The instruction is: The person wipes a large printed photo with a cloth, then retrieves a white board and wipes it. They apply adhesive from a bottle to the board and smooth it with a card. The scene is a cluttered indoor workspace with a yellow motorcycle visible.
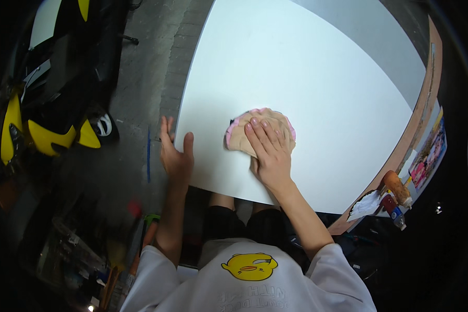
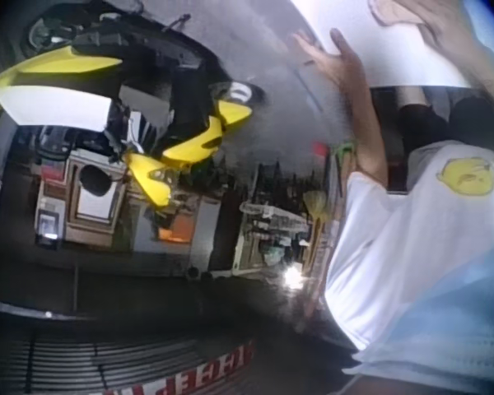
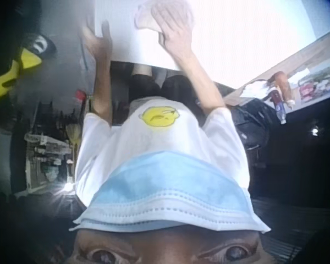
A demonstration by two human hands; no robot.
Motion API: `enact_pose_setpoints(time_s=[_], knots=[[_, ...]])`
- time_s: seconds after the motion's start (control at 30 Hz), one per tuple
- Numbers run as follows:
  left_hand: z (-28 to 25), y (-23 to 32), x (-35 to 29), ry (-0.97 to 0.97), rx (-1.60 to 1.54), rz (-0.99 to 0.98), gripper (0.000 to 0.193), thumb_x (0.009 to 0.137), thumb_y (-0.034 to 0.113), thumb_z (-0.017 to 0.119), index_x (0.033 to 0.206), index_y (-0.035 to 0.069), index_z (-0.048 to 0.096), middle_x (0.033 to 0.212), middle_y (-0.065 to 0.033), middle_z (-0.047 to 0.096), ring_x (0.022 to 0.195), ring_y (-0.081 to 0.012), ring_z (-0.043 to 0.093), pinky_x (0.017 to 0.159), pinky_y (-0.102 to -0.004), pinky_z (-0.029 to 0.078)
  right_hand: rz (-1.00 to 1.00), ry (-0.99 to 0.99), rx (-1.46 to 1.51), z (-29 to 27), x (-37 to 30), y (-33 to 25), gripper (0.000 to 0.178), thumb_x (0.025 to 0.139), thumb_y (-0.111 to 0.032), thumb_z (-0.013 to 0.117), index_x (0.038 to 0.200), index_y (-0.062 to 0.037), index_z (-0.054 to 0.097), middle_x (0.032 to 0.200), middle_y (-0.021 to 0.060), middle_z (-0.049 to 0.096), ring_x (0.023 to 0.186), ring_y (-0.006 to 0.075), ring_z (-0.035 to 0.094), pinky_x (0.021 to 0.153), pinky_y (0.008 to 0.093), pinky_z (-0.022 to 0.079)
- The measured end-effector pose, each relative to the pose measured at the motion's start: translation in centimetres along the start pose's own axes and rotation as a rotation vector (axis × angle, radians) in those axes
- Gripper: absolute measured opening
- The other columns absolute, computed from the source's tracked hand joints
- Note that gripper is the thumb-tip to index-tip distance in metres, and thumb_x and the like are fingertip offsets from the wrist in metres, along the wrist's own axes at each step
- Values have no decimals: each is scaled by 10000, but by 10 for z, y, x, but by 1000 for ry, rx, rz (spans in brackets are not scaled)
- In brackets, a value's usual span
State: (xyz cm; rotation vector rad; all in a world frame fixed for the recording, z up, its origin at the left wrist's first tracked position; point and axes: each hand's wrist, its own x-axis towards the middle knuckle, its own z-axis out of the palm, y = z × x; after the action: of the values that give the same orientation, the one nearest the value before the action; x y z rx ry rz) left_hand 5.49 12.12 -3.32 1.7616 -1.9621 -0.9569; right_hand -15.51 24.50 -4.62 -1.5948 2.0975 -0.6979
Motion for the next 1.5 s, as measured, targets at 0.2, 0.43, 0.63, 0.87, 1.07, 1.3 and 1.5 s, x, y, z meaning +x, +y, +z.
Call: enact_pose_setpoints(time_s=[0.2, 0.43, 0.63, 0.87, 1.07, 1.3, 1.5], knots=[[5, -12, 5, -81, 159, 89, 657, 1058, 444, 580, 1469, -64, 508, 1359, -283, 652, 1202, -427, 685, 980, -463, 572, 68, 445, -47, -39, 187, 44, 453, 886, 39, 594, 1313, -83, 683, 1375, 193, 644, 1356, 406, 529, 1174, 527, 369], [-6, -7, 6, -142, 139, 10, 621, 1068, 424, 559, 1477, -40, 503, 1339, -282, 651, 1168, -429, 695, 960, -457, 583, 123, 302, -211, -33, 123, 3, 529, 848, 46, 626, 1369, -40, 662, 1425, 164, 641, 1406, 393, 517, 1213, 604, 320], [-8, -8, 8, -155, 201, 62, 615, 1063, 391, 556, 1506, -26, 464, 1358, -287, 629, 1185, -433, 681, 944, -484, 580, 175, 188, -233, -16, 100, -14, 611, 806, 76, 649, 1410, -16, 626, 1449, 175, 622, 1437, 379, 490, 1221, 607, 312], [-7, -5, 9, -168, 167, 50, 602, 1046, 360, 585, 1513, 0, 463, 1352, -265, 634, 1162, -443, 679, 930, -488, 577, 126, 305, -243, -38, 182, 25, 624, 825, 48, 668, 1440, -25, 598, 1483, 189, 587, 1417, 390, 507, 1219, 537, 341], [-10, -3, 6, -166, 75, -20, 554, 1045, 288, 616, 1484, -29, 502, 1392, -277, 623, 1246, -436, 640, 1019, -464, 524, 95, 123, -237, -14, 90, -14, 508, 886, -34, 622, 1392, -68, 653, 1450, 186, 623, 1414, 360, 529, 1228, 552, 321], [-8, -7, 10, -140, 85, 19, 570, 1043, 324, 625, 1491, -8, 504, 1345, -263, 657, 1182, -453, 672, 964, -473, 553, -109, 271, -146, 8, 177, -15, 381, 841, -84, 657, 1200, -164, 757, 1305, 118, 703, 1284, 385, 593, 1166, 533, 386], [-10, -12, 6, -129, 103, -5, 580, 1051, 372, 609, 1488, 3, 512, 1358, -253, 657, 1177, -444, 678, 955, -465, 558, -176, 243, 7, -6, 145, -16, 333, 876, -93, 632, 1169, -160, 776, 1239, 103, 736, 1277, 323, 618, 1137, 498, 417]])
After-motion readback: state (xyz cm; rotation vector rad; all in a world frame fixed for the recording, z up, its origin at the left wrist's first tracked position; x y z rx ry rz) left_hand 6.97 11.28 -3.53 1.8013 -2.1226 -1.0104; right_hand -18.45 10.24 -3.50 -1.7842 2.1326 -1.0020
